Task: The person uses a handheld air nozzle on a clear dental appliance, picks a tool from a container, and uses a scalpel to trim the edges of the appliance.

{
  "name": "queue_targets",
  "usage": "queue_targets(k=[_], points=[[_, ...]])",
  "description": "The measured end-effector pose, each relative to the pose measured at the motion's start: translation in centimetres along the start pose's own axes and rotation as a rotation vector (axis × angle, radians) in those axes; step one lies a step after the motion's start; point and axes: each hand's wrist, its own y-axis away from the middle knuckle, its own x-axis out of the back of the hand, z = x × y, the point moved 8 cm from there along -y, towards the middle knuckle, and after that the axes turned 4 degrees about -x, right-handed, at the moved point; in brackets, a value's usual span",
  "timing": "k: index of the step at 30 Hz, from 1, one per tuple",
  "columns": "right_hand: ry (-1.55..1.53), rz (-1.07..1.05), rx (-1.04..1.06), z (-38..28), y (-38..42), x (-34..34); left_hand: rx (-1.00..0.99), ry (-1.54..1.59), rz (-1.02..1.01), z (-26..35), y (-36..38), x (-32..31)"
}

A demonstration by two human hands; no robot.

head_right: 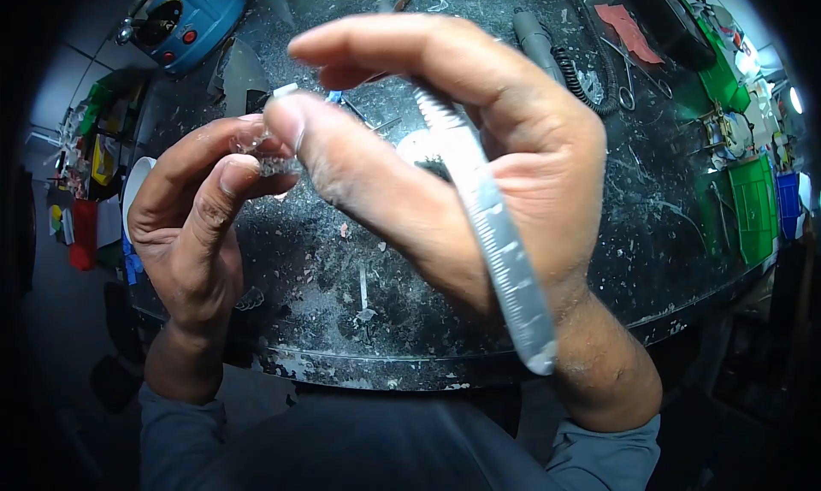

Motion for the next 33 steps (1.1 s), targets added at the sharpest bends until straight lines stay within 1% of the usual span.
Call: queue_targets(k=[1, 3, 4, 5, 8, 9, 10, 11, 12, 13, 14, 15, 16, 18, 19, 21, 23, 24, 26, 28, 29, 30, 33], points=[[-0.001, -0.001, 0.000, 0.2, -0.3, 0.2, -0.022, -0.017, 0.011, 0.1, -0.1, 0.2], [-0.018, -0.007, 0.104, 0.2, -1.3, 1.4, -0.045, -0.033, 0.024, 0.2, -0.2, 0.4], [-0.074, -0.080, 0.141, -0.1, -1.4, 1.4, -0.049, -0.027, 0.034, 0.3, -0.2, 0.5], [-0.074, -0.081, 0.142, -0.2, -1.3, 1.3, -0.053, -0.022, 0.043, 0.3, -0.2, 0.6], [0.098, -0.040, 0.124, -1.2, -0.2, 0.3, -0.098, 0.018, 0.075, 0.6, -0.1, 0.6], [-0.015, 0.009, 0.085, 0.4, 0.7, 0.5, -0.098, 0.019, 0.075, 0.5, -0.2, 0.8], [-0.117, -0.168, 0.260, -3.7, 0.2, -1.2, -0.168, -0.076, 0.033, 1.0, -0.4, 0.8], [-0.018, -0.160, 0.284, -2.4, 0.0, -0.8, -0.238, -0.171, -0.009, 1.5, -0.5, 0.6], [0.081, -0.152, 0.309, -1.1, -0.1, -0.4, -0.237, -0.170, -0.008, 1.7, -0.4, 0.6], [0.081, -0.153, 0.309, -1.3, -0.1, -0.4, -0.210, -0.171, 0.002, 1.7, -0.4, 0.6], [0.095, -0.165, 0.253, -1.4, -0.1, -0.5, -0.183, -0.172, 0.012, 1.6, -0.4, 0.7], [0.108, -0.177, 0.197, -1.2, -0.1, -0.6, -0.182, -0.173, 0.012, 1.6, -0.4, 0.7], [0.108, -0.178, 0.197, -1.1, -0.2, -0.5, -0.208, -0.181, 0.017, 1.7, -0.4, 0.7], [-0.008, -0.116, 0.158, -0.2, -0.9, 0.6, -0.235, -0.191, 0.023, 1.9, -0.4, 0.8], [-0.085, -0.130, 0.138, 0.4, -1.2, 1.1, -0.236, -0.199, 0.020, 2.0, -0.4, 0.8], [-0.127, -0.175, 0.171, 0.0, -1.2, 1.3, -0.235, -0.209, 0.018, 2.1, -0.3, 0.8], [-0.164, -0.078, 0.229, -0.4, -1.1, 1.6, -0.158, -0.186, 0.038, 1.6, -0.2, 1.0], [-0.181, -0.028, 0.257, -0.7, -1.0, 1.8, -0.158, -0.186, 0.038, 1.5, -0.2, 1.0], [-0.153, -0.088, 0.374, -1.5, -0.1, 1.0, -0.166, -0.197, 0.026, 1.5, -0.2, 1.0], [-0.087, -0.113, 0.319, -2.3, 0.7, 0.1, -0.152, -0.191, 0.035, 1.6, -0.2, 1.0], [-0.121, -0.119, 0.280, -2.1, 1.1, 0.3, -0.136, -0.186, 0.043, 1.6, -0.2, 1.0], [-0.084, -0.076, 0.225, -2.1, 1.5, 0.4, -0.135, -0.186, 0.043, 1.5, -0.2, 1.0], [-0.109, -0.079, 0.256, -1.7, 0.9, 0.2, -0.142, -0.150, 0.064, 1.4, -0.2, 1.2]])
